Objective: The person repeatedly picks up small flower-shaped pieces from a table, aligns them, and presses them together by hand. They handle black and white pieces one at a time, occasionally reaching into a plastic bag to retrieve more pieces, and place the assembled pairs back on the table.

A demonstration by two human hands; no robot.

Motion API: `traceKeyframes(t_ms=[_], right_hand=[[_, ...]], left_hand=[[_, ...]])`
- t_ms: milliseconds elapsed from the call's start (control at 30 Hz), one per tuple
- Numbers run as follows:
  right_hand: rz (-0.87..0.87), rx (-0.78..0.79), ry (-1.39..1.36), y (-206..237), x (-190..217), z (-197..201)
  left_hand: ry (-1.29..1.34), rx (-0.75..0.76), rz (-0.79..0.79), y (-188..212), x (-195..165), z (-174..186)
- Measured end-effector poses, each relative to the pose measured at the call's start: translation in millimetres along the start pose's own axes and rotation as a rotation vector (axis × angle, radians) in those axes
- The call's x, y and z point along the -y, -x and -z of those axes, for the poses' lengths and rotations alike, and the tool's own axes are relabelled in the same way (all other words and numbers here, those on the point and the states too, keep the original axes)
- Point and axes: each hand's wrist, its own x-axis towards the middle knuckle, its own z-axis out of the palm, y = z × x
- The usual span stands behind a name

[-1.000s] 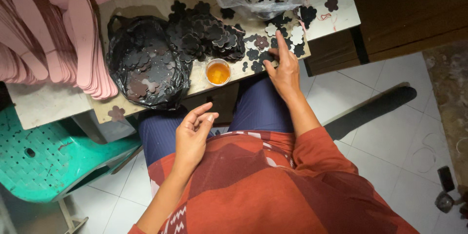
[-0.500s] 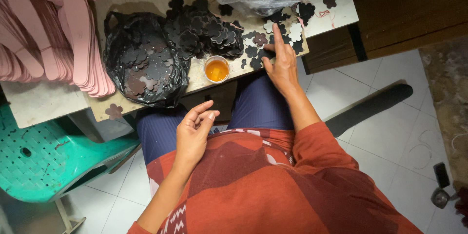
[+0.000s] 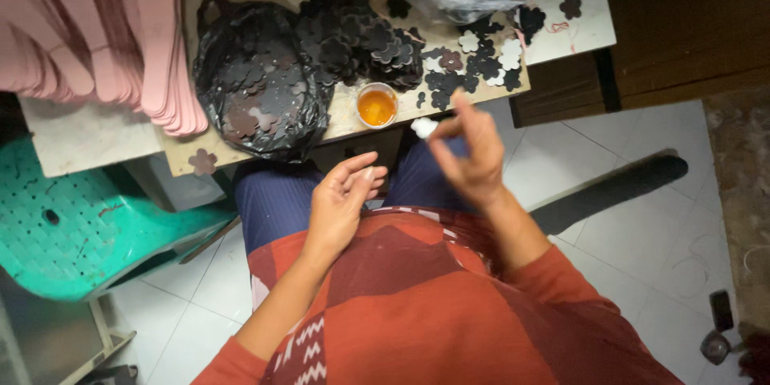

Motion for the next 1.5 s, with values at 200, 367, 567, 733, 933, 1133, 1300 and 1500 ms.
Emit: traceKeyframes(t_ms=[200,367,567,733,933,1133,1300,1500], right_hand=[[0.287,0.107,-0.132,2,40,-24],[0.298,0.164,-0.189,1,44,-38],[0.014,0.206,0.032,-11,25,-47],[0.011,0.273,0.286,-25,0,-68],[0.029,0.366,0.295,-24,-9,-85],[0.036,0.375,0.314,-22,-11,-90],[0.028,0.363,0.303,-23,-10,-88],[0.040,0.299,0.282,-14,-4,-68]], left_hand=[[0.166,0.052,0.071,-3,-6,0],[0.202,-0.011,-0.030,-1,-7,9],[0.232,-0.143,-0.014,-4,-5,24],[0.160,-0.152,-0.006,-2,6,33],[0.128,-0.144,-0.085,1,13,37],[0.192,-0.149,0.045,3,2,36],[0.220,-0.135,0.055,3,-3,36],[0.205,-0.137,0.014,2,-1,37]])
